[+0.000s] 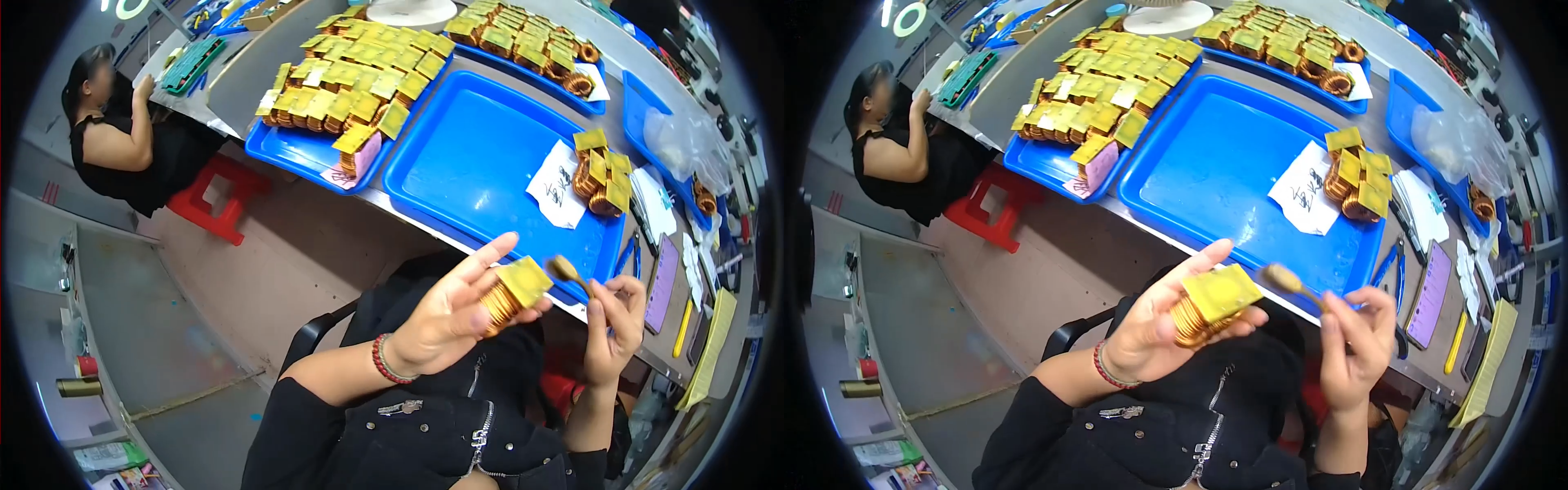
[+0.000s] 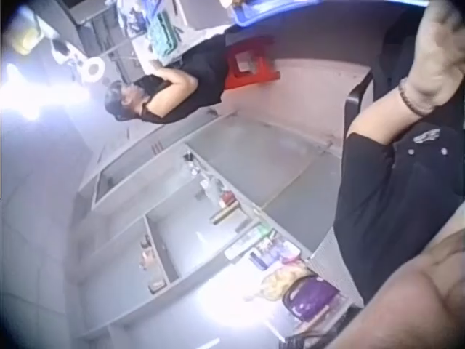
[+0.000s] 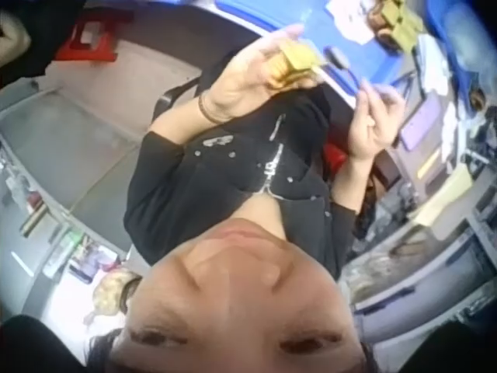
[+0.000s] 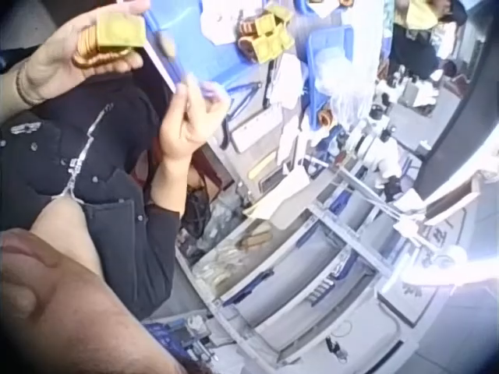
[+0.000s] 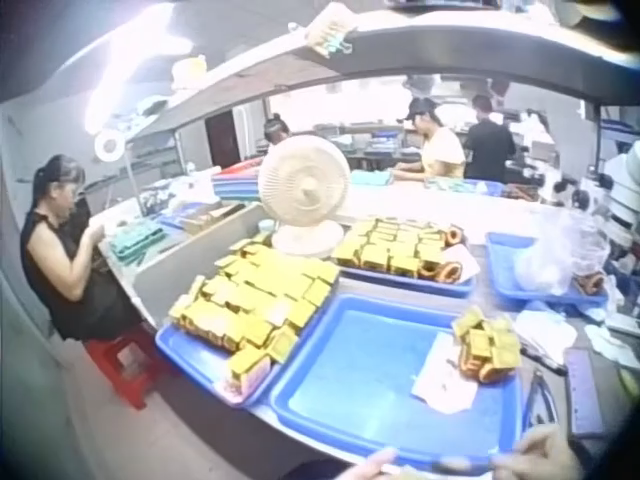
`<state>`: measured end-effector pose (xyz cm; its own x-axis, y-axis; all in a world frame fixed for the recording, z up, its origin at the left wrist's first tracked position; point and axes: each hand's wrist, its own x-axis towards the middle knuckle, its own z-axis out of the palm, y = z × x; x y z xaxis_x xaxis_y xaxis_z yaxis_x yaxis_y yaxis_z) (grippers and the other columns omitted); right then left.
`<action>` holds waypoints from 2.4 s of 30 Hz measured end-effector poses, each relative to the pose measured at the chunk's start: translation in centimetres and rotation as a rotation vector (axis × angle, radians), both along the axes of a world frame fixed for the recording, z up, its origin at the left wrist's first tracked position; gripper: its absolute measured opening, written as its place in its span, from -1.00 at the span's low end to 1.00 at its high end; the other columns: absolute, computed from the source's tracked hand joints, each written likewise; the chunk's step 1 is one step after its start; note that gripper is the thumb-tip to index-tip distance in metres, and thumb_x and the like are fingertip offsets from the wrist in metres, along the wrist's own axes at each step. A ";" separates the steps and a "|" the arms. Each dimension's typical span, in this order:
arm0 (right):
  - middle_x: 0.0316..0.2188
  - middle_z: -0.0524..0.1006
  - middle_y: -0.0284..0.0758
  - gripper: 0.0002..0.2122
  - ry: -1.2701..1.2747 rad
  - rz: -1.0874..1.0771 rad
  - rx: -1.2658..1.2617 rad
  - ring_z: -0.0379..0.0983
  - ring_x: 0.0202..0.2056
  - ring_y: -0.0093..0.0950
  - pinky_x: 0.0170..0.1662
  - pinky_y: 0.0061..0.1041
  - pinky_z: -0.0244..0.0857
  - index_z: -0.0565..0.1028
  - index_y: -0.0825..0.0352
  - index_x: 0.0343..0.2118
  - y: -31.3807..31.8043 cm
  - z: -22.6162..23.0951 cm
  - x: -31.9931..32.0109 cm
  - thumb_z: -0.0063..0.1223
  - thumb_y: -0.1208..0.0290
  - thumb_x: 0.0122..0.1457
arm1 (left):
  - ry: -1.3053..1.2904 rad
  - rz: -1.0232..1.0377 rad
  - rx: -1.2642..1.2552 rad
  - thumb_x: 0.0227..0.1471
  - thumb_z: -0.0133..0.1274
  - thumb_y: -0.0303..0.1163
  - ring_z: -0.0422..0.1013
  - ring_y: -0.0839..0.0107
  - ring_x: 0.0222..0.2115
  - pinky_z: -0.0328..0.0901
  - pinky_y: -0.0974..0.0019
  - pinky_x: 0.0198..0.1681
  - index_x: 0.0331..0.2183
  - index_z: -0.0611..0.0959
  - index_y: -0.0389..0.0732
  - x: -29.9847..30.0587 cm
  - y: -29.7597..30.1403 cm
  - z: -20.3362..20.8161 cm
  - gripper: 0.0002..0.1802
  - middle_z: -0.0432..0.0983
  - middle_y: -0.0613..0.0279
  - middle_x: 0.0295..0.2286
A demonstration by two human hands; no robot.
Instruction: Cleaning and inspecting large copper coil electronic components using a small brush.
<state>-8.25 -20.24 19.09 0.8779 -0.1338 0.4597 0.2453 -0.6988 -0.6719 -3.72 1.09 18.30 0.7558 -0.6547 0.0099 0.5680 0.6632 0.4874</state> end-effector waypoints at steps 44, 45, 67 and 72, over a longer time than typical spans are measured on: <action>-0.53 0.38 -0.30 -0.59 0.188 -0.293 -0.215 0.39 -0.44 -0.39 -0.37 -0.45 0.27 0.29 0.31 -0.33 -6.9 -2.8 9.6 0.29 0.41 -0.23 | -1.208 0.939 1.256 -0.19 0.01 -0.58 0.12 0.19 0.04 -0.06 0.16 0.13 0.12 0.00 -0.29 12.4 14.7 -2.7 -0.16 0.12 0.01 0.01; -0.55 0.36 -0.31 -0.58 0.171 -0.297 -0.203 0.38 -0.46 -0.39 -0.38 -0.45 0.26 0.28 0.30 -0.33 -6.8 -2.8 9.7 0.30 0.40 -0.23 | -1.229 1.034 1.204 -0.19 -0.02 -0.61 0.10 0.16 0.05 -0.04 0.14 0.13 0.09 0.05 -0.32 11.5 13.7 -2.5 -0.23 0.12 -0.04 0.01; -0.41 0.40 -0.35 -0.61 0.256 0.206 0.214 0.31 -0.42 -0.58 -0.36 -0.62 0.19 0.43 0.34 -0.20 -1.9 2.4 2.0 0.25 0.46 -0.16 | -1.011 0.465 0.733 -0.29 0.18 -0.64 0.47 0.33 -0.29 0.34 0.41 -0.25 -0.24 0.50 -0.35 3.1 -6.6 -3.8 -0.57 0.50 0.05 -0.32; -0.48 0.37 -0.30 -0.74 -0.097 0.046 -0.378 0.29 -0.56 -0.51 -0.47 -0.57 0.18 0.52 0.33 -0.25 -1.6 1.2 -2.2 0.12 0.46 -0.07 | -1.174 0.530 0.806 -0.27 0.20 -0.67 0.45 0.36 -0.28 0.33 0.39 -0.18 -0.03 0.27 -0.37 2.5 -5.1 -4.1 -0.29 0.47 0.01 -0.28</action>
